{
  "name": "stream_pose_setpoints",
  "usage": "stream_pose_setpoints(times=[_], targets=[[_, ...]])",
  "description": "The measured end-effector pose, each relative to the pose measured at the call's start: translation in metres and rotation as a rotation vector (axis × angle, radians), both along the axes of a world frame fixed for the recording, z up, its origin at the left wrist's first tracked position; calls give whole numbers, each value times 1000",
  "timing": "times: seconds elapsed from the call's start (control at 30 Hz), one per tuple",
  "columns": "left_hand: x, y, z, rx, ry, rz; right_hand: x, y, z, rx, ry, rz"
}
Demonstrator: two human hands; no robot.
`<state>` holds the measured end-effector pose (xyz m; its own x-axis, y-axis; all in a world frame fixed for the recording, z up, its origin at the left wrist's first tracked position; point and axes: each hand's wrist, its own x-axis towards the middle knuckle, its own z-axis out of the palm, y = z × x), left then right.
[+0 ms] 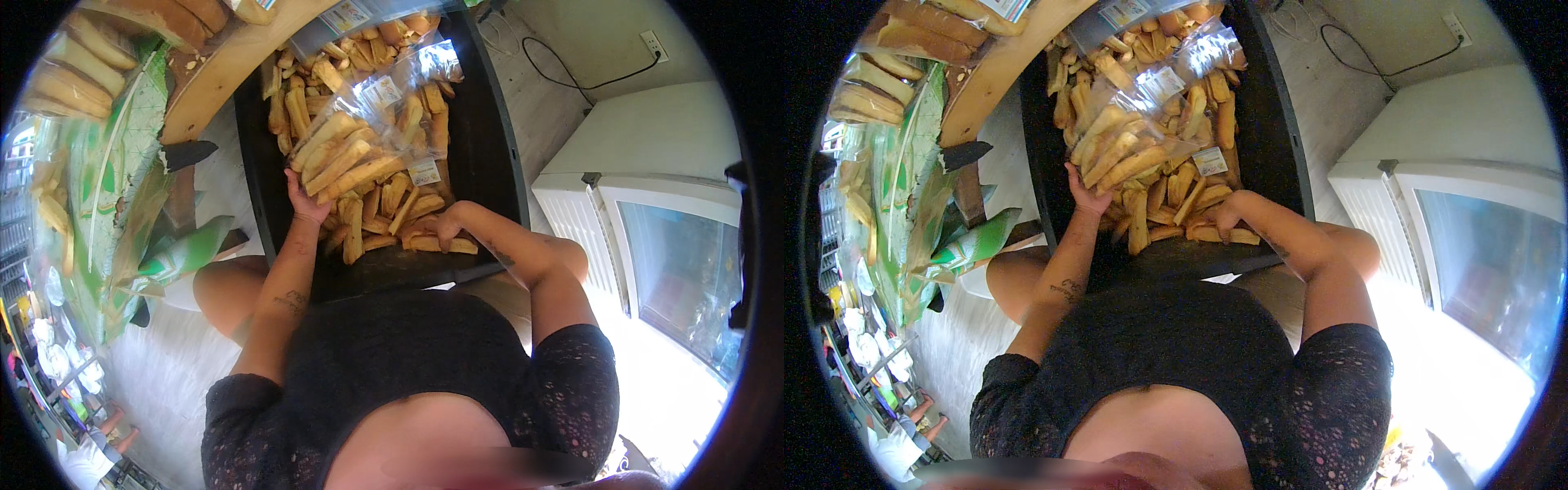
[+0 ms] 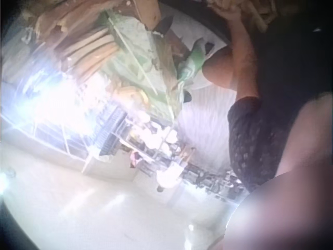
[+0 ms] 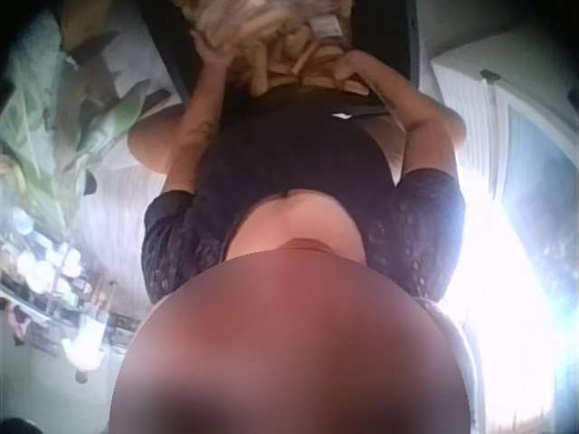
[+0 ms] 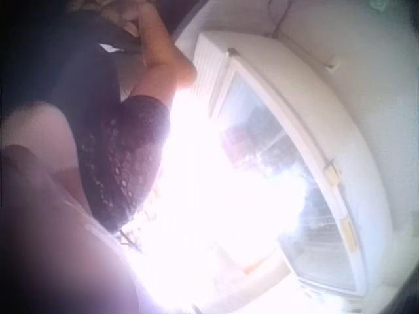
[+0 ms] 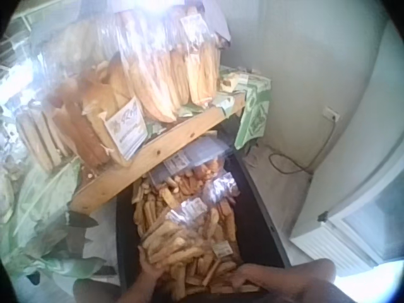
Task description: The person sits on the floor and packs long, stick-shaped biscuits from a black bin into clear plastic bags. They repeatedly open bags, fill them with biscuits, and place the filled bags on a nearby shelf.
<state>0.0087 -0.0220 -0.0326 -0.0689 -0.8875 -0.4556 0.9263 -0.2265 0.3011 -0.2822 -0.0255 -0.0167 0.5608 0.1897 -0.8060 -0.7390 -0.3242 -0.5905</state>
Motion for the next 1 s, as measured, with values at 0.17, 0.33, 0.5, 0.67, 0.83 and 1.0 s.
stream_pose_setpoints(times=[0.17,0.33,0.5,0.67,0.83,1.0], targets=[[2,-4,-12,-62,-116,8,-52,-43,58,184,59,-797],[1,-8,-11,-44,-257,62,-90,-74,141,277,-516,-1387],[-3,-11,-2,-100,-214,-30,-47,-88,197,-531,-478,-1057],[-12,-12,-4,-161,-73,-130,5,-68,214,-1211,-494,-493],[-15,-13,1,-137,-62,-42,25,-79,215,-1597,-717,-126],[-16,-13,10,-95,-46,-30,18,-82,208,-1288,-478,-244]])
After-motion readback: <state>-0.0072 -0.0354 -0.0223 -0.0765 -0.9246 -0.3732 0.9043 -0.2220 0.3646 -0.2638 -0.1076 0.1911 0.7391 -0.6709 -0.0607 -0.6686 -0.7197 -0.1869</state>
